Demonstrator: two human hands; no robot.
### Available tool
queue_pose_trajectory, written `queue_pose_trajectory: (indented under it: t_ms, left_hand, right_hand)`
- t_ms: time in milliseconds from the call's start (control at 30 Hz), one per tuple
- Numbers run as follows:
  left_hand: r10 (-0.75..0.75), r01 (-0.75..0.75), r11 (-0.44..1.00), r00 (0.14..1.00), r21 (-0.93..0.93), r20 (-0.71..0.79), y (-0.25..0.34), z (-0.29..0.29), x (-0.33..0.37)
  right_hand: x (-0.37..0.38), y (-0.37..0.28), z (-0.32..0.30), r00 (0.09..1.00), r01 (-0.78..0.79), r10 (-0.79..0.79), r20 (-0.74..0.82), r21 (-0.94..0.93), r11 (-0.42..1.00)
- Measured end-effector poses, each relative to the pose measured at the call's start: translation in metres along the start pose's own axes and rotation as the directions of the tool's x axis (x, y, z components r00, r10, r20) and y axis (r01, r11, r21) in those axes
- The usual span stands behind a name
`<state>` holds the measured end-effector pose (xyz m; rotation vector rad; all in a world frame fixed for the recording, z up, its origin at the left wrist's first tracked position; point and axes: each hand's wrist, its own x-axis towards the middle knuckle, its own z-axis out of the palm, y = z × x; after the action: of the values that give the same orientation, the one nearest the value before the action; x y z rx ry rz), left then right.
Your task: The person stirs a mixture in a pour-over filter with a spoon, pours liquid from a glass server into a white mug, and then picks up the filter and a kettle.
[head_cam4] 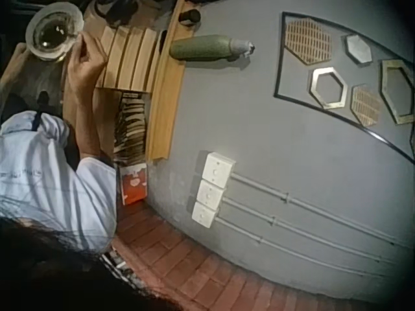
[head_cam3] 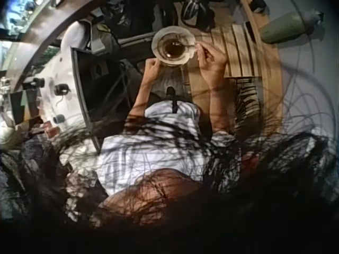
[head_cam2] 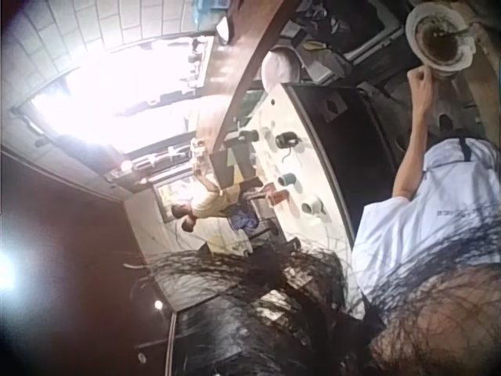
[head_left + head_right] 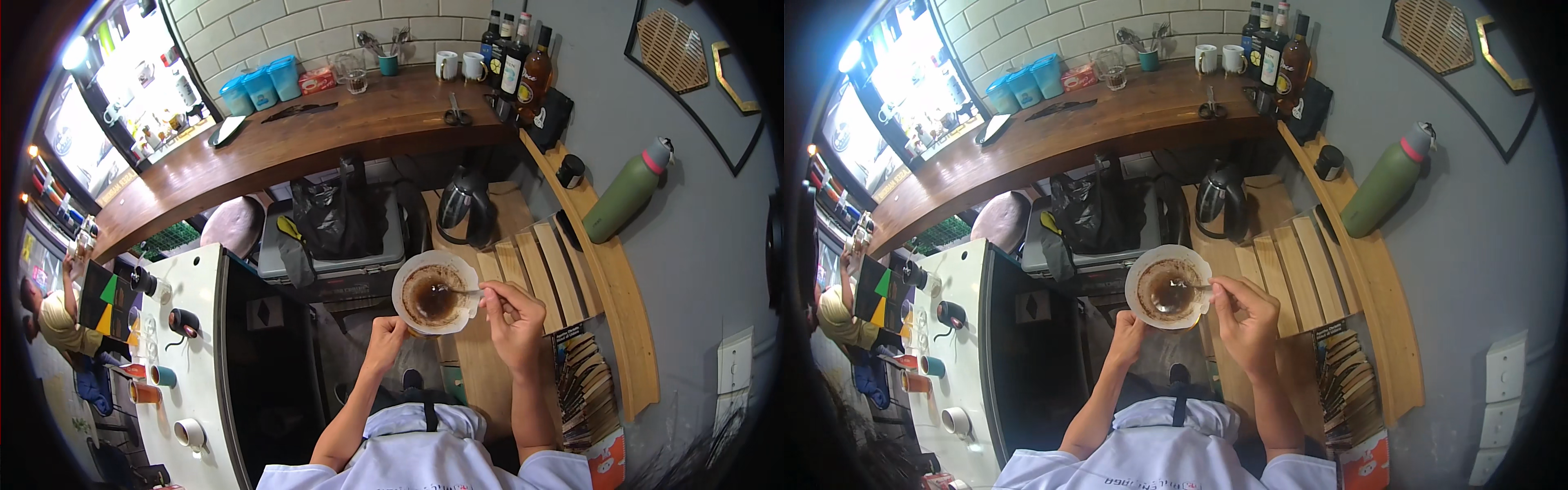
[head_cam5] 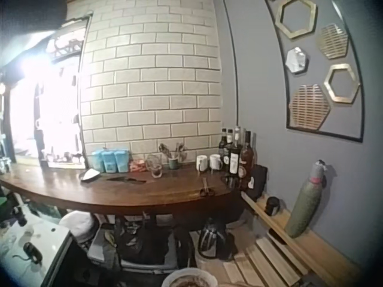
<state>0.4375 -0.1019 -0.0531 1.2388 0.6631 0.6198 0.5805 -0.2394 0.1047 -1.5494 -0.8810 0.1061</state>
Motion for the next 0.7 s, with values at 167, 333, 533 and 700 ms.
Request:
queue_pose_trajectory:
  t_ms: [167,333,533,700]
  left_hand:
    - [-0.009,0.008,0.999,1.000,0.038,0.024,0.000,0.008,0.004]
    - [-0.016,0.017,1.000,0.999,-0.009,0.046,-0.002,0.013,0.008]
    - [-0.031,0.030,0.999,0.998,0.019,0.057,-0.002,0.012,0.009]
    - [-0.003,-0.003,0.998,0.995,0.057,0.097,-0.001,0.010,0.007]
  right_hand:
    - [-0.006,0.008,0.000,0.995,-0.103,0.102,0.013,0.090,0.991]
    - [-0.006,0.011,-0.005,0.958,-0.271,0.287,-0.016,0.281,0.921]
    - [-0.005,0.017,-0.008,0.919,-0.344,0.393,-0.020,0.445,0.827]
    - [-0.002,0.019,-0.011,0.919,-0.341,0.394,-0.006,0.485,0.805]
